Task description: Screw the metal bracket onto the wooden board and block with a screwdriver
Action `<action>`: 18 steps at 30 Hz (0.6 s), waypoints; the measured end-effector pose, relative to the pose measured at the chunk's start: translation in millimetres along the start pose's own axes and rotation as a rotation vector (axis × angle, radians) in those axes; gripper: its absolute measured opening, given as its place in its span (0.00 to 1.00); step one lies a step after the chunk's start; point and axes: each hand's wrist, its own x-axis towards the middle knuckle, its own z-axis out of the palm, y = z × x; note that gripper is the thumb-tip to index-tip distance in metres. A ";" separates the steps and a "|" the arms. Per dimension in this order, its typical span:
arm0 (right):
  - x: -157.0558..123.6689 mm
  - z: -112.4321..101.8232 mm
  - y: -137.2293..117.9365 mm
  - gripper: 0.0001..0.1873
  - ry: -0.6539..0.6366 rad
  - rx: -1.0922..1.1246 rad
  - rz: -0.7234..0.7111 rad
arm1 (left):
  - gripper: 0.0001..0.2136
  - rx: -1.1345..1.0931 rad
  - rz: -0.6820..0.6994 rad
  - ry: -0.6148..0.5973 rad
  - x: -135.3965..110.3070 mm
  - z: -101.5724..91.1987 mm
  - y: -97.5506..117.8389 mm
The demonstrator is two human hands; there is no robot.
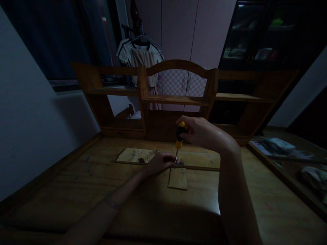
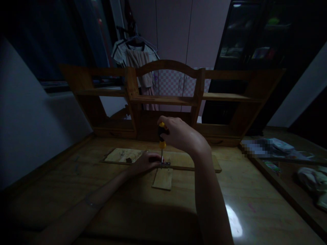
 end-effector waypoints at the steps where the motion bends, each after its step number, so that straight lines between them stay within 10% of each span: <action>1: 0.3 0.2 -0.3 0.18 0.007 -0.001 -0.002 | 0.08 -0.004 0.002 -0.004 -0.1 -0.1 0.2; 18: 1.7 0.2 -5.4 0.16 0.037 -0.046 0.026 | 0.09 0.000 0.001 -0.018 -0.6 -2.5 5.8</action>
